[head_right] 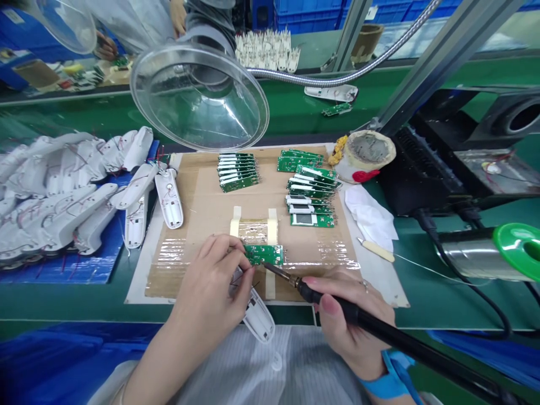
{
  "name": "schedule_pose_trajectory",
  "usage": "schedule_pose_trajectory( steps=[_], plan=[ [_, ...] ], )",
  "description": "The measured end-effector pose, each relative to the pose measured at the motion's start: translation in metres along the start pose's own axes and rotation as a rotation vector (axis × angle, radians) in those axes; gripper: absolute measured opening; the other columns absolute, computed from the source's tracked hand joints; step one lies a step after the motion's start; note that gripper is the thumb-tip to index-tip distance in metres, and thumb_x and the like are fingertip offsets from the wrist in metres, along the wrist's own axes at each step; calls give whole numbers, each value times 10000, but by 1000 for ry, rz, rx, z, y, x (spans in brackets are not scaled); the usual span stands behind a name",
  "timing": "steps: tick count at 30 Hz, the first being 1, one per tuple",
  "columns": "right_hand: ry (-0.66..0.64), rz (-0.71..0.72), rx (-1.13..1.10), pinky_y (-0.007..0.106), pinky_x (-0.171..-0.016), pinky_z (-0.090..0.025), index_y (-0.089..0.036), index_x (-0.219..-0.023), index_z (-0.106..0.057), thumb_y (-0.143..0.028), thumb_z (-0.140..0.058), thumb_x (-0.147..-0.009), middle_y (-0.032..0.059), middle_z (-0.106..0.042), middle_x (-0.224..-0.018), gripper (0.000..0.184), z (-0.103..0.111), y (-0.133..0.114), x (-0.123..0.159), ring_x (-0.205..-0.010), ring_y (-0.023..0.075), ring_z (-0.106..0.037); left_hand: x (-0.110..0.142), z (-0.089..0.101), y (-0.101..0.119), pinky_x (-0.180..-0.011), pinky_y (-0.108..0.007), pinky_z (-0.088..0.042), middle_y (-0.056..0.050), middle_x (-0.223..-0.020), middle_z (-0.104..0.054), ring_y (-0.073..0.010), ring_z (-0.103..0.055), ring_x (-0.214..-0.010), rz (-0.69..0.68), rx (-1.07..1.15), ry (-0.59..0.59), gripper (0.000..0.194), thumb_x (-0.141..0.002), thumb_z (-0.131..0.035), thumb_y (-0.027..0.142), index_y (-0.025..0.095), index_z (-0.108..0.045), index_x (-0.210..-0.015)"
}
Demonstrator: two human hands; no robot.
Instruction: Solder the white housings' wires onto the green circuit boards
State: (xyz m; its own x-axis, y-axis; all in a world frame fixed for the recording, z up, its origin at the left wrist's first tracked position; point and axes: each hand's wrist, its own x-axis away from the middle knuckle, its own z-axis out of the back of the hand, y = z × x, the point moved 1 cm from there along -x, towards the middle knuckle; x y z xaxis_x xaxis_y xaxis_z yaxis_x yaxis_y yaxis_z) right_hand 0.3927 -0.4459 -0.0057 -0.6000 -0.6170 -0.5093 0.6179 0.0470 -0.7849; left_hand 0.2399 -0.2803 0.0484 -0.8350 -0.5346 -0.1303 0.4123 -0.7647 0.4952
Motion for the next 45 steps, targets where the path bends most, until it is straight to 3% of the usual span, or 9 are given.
schedule_pose_trajectory(
  steps=[6,14,17,20,24,27,31,34,45],
  plan=[
    [193,-19,-115,282,-406,-393,-222,-932,-740,-262,-570,-945,23,-665,-727,175,-3,-6,-16,-494,120,-549,20,4,-4,-1146,-621,-333,-74,-1177,-557,-227,-527,-1154,-81,125,87,28,-949,-584,175,194,-604,-946],
    [423,-2,148,320,-542,-495,-264,-1160,-719,-303,-642,-910,53,-692,-864,265,21,-4,-70,-597,152,-599,26,-4,-10,-1124,-695,-312,-69,-1221,-551,-234,-510,-1178,-143,132,50,173,-934,-510,67,206,-597,-878],
    [269,57,504,418,-883,-548,-255,-1278,-667,-300,-631,-920,117,-692,-1169,363,30,14,-99,-1003,242,-668,27,-4,-10,-1116,-708,-329,-84,-1242,-547,-250,-505,-1199,-173,104,83,131,-934,-544,96,207,-612,-941],
    [97,28,637,435,-922,-531,-247,-1281,-667,-348,-573,-958,93,-704,-1114,352,35,27,-114,-1013,241,-667,30,-3,-8,-1124,-706,-328,-81,-1250,-541,-249,-503,-1211,-178,86,68,150,-931,-540,77,201,-623,-918],
    [243,2,454,374,-862,-537,-232,-1213,-710,-318,-683,-893,91,-722,-1068,332,30,14,-95,-916,214,-688,28,-5,-10,-1156,-670,-321,-59,-1206,-569,-215,-534,-1182,-166,171,80,167,-959,-521,94,216,-628,-922],
    [313,-27,183,327,-638,-523,-231,-1092,-746,-297,-687,-883,48,-727,-894,227,17,-1,-61,-690,167,-656,23,-9,-12,-1138,-628,-369,-69,-1172,-587,-208,-563,-1136,-127,192,187,123,-962,-537,120,209,-620,-945],
    [182,-4,-28,260,-451,-459,-215,-936,-743,-247,-589,-929,10,-692,-728,157,-1,-8,-20,-497,109,-561,18,-15,-13,-1133,-605,-372,-69,-1141,-601,-209,-577,-1094,-70,141,236,107,-941,-545,117,196,-607,-905],
    [71,44,-12,251,-448,-472,-227,-945,-736,-206,-605,-908,9,-711,-757,138,-7,-8,-6,-508,109,-578,17,-16,-11,-1151,-590,-348,-61,-1139,-604,-206,-580,-1106,-48,126,216,107,-931,-546,108,194,-600,-894],
    [-65,145,94,250,-541,-507,-238,-964,-715,-144,-600,-893,-12,-694,-740,164,-4,-16,-12,-590,103,-614,14,-13,-4,-1128,-579,-365,-73,-1114,-609,-219,-582,-1104,-40,64,192,112,-936,-526,116,184,-587,-873]
  ],
)
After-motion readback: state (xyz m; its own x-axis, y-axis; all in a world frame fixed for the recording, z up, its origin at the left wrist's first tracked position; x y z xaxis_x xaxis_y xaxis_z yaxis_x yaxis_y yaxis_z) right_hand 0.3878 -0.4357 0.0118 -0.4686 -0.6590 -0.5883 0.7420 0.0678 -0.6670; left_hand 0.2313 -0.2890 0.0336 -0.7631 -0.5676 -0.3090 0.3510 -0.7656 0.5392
